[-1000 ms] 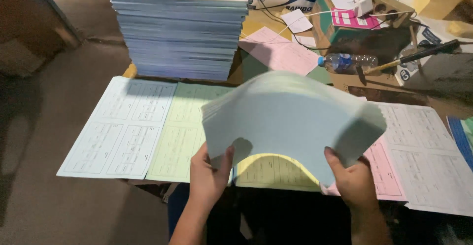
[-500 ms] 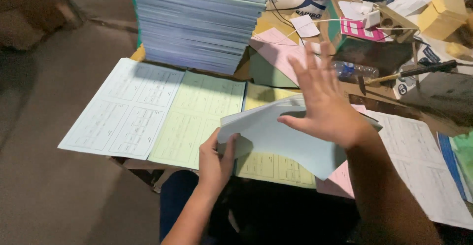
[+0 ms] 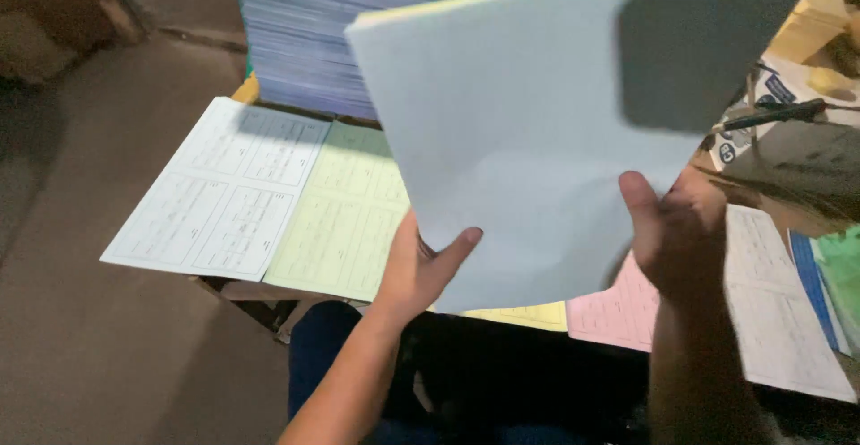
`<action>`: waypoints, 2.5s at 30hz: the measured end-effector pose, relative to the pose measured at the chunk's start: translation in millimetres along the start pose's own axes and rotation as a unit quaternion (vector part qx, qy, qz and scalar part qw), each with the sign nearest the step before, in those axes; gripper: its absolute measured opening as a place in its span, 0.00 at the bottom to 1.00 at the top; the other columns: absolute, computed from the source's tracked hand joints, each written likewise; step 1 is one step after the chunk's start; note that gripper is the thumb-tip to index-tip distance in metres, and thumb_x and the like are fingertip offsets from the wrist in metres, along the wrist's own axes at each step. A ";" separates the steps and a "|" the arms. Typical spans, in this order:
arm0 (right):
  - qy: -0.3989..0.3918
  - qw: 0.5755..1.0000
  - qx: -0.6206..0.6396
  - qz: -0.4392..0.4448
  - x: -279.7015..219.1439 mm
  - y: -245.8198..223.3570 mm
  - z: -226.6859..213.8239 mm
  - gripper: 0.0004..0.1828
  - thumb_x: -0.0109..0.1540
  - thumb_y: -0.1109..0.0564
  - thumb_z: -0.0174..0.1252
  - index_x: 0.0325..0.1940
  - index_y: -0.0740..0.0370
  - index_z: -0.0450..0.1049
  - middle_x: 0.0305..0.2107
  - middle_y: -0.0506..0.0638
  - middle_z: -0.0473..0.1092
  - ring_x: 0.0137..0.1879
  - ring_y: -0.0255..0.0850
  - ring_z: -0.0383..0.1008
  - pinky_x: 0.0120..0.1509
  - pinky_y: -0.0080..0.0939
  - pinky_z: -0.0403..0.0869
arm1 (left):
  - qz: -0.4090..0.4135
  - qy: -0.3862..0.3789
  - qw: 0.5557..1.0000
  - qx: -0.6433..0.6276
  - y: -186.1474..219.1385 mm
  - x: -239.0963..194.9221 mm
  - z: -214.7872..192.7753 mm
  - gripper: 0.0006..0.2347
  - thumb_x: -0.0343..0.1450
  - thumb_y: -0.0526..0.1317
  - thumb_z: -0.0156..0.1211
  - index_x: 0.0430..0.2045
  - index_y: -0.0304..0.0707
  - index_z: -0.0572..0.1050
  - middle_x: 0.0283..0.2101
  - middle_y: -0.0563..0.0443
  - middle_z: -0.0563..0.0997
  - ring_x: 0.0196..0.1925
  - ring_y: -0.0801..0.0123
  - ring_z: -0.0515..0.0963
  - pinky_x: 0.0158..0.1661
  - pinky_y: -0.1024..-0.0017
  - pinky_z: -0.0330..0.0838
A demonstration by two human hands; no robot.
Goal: The person is collating and organizing different colored paper forms into sets and then stacking them neatly on a table.
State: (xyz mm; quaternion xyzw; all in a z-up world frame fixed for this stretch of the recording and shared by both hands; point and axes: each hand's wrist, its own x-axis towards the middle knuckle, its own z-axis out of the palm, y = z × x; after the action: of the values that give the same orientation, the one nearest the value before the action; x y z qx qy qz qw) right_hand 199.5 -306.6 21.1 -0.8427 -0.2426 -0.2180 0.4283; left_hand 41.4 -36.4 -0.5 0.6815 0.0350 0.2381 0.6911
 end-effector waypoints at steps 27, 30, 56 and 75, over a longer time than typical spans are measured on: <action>0.022 0.985 0.157 0.072 -69.3 -67.2 80.9 0.18 0.67 0.67 0.51 0.61 0.76 0.70 0.47 0.74 0.74 0.58 0.59 0.75 0.54 0.62 0.76 | 0.164 0.012 0.967 0.194 -19.9 -9.1 52.1 0.23 0.72 0.28 0.50 0.64 0.38 0.64 0.49 0.26 0.80 0.51 0.26 0.78 0.46 0.38 0.77; 0.036 0.976 0.198 0.085 -73.3 -60.0 74.8 0.19 0.67 0.66 0.52 0.63 0.72 0.68 0.49 0.66 0.75 0.58 0.50 0.74 0.57 0.59 0.75 | 0.206 0.060 0.962 0.169 -11.2 -4.2 47.0 0.18 0.75 0.30 0.43 0.61 0.37 0.70 0.49 0.32 0.82 0.51 0.35 0.81 0.48 0.47 0.79; 0.008 0.974 0.087 0.208 -62.2 -94.1 44.7 0.28 0.66 0.53 0.58 0.64 0.76 0.66 0.48 0.70 0.72 0.60 0.62 0.72 0.64 0.69 0.68 | 0.099 0.050 0.987 0.117 14.7 -11.2 23.3 0.20 0.72 0.33 0.49 0.61 0.45 0.70 0.52 0.42 0.83 0.55 0.46 0.82 0.54 0.49 0.76; 0.004 0.989 0.119 0.089 -56.9 -108.6 37.5 0.05 0.68 0.63 0.55 0.44 0.70 0.71 0.23 0.57 0.72 0.33 0.39 0.72 0.40 0.47 0.74 | 0.177 0.048 0.964 0.191 -6.2 -2.2 27.8 0.17 0.75 0.30 0.47 0.59 0.35 0.71 0.43 0.34 0.84 0.45 0.38 0.84 0.43 0.50 0.81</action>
State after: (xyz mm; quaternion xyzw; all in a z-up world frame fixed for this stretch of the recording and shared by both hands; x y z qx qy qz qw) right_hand 96.0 -232.2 35.1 -0.8031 -0.1892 -0.1527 0.5440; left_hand 51.6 -62.7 -5.1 0.7840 -0.0082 0.3775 0.4927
